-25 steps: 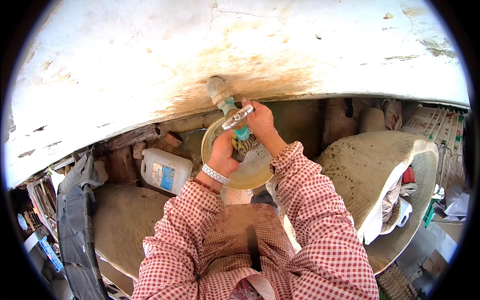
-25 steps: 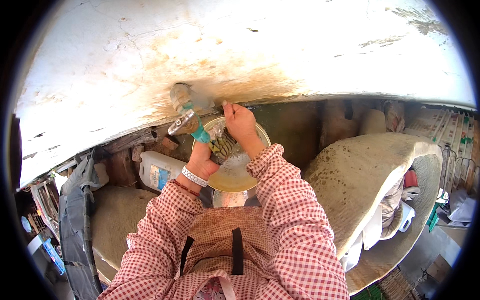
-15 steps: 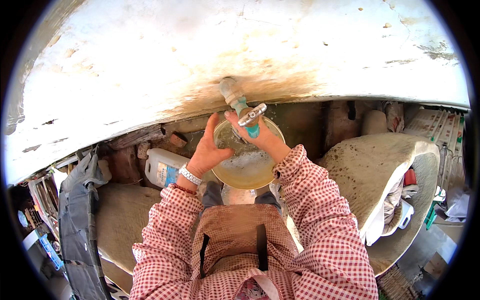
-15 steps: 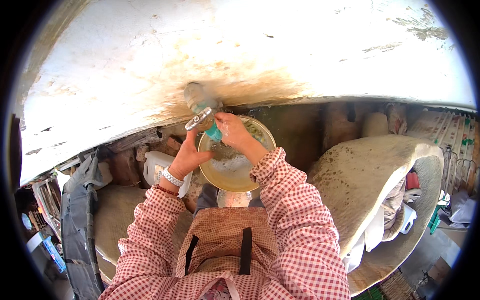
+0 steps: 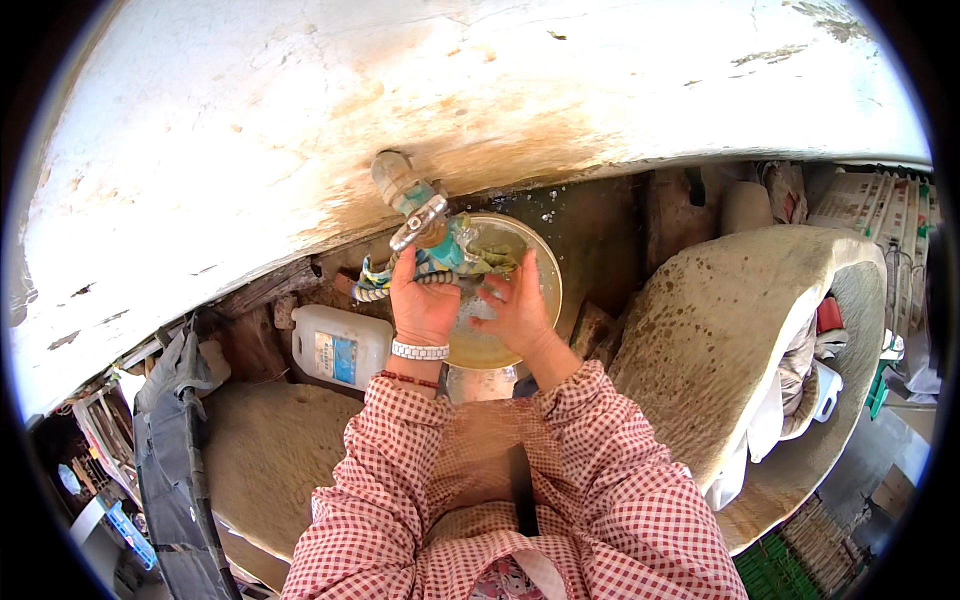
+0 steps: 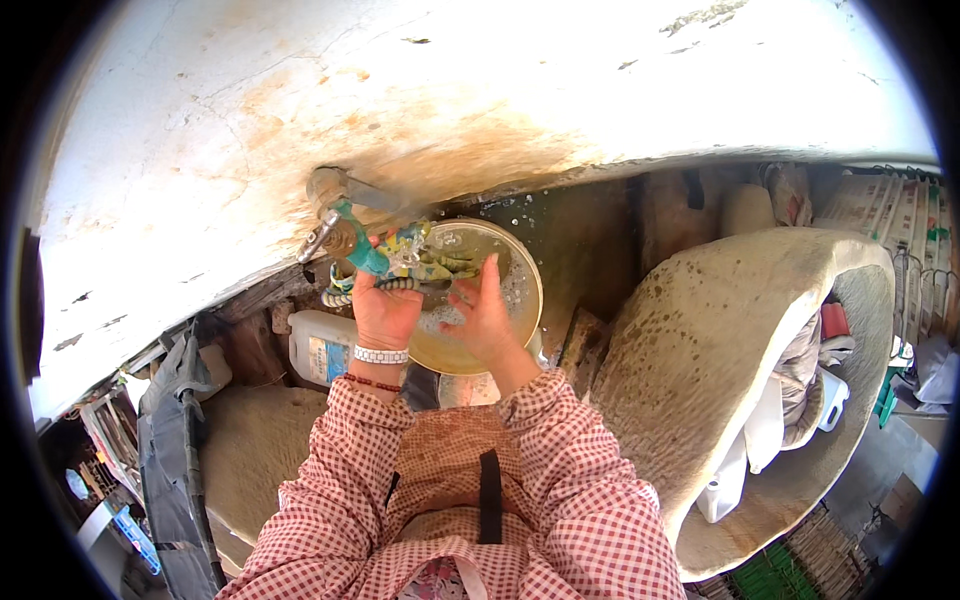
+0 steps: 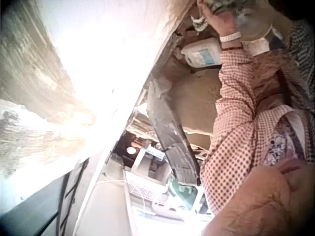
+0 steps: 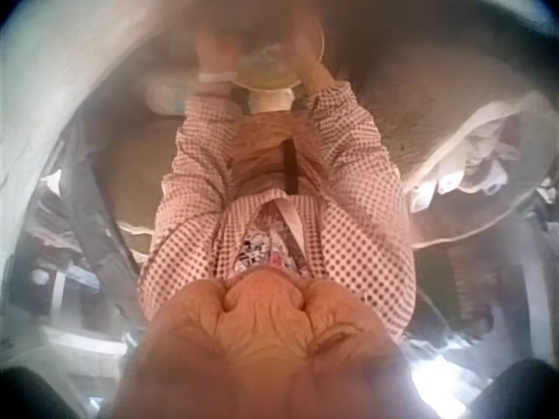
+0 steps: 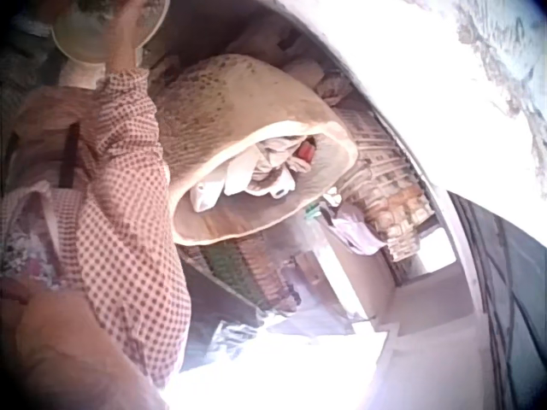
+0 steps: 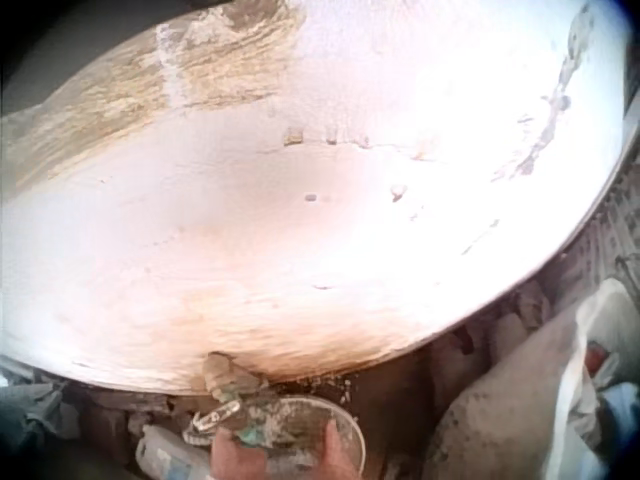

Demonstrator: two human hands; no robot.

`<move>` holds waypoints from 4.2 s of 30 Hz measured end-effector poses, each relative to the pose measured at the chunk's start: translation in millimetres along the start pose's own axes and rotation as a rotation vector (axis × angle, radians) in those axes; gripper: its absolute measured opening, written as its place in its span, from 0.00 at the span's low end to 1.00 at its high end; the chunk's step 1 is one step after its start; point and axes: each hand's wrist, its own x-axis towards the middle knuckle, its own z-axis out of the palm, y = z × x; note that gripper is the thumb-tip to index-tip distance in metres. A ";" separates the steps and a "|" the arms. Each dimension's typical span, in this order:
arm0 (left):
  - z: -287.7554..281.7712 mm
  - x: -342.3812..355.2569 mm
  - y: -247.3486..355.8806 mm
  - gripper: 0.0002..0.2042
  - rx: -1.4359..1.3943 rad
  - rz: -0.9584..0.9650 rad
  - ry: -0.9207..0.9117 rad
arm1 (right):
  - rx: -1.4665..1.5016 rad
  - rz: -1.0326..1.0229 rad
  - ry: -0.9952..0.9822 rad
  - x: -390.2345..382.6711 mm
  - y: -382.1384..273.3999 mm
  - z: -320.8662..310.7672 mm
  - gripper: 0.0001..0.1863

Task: The person walks to an outdoor washing area and washes a pair of rubber gloves under a running tap. They scrub the gloves with their hands and rinse them thoroughly in a yellow bucket before placing them inside.

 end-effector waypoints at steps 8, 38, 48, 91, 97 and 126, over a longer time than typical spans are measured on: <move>2.7 -11.9 -34.3 0.17 -0.002 -0.118 0.175 | -0.116 -0.309 -0.190 26.3 -26.9 14.0 0.27; -13.5 5.7 -11.1 0.10 0.253 -0.320 0.415 | -1.485 -0.737 0.025 57.2 -4.7 54.9 0.28; -11.6 -3.2 7.1 0.09 0.743 -0.097 0.166 | -1.075 -0.606 -0.408 26.6 -75.1 -31.5 0.33; -2.0 -0.3 -20.0 0.10 0.357 -0.302 0.398 | -1.307 -0.723 0.031 95.8 -13.8 23.6 0.14; -16.9 19.6 -11.3 0.10 0.165 -0.207 0.358 | -0.686 -0.419 -0.344 54.5 -20.2 28.1 0.11; 13.1 -7.6 22.0 0.20 0.762 0.078 -0.134 | -1.024 -0.514 -0.422 -19.9 -64.3 27.5 0.12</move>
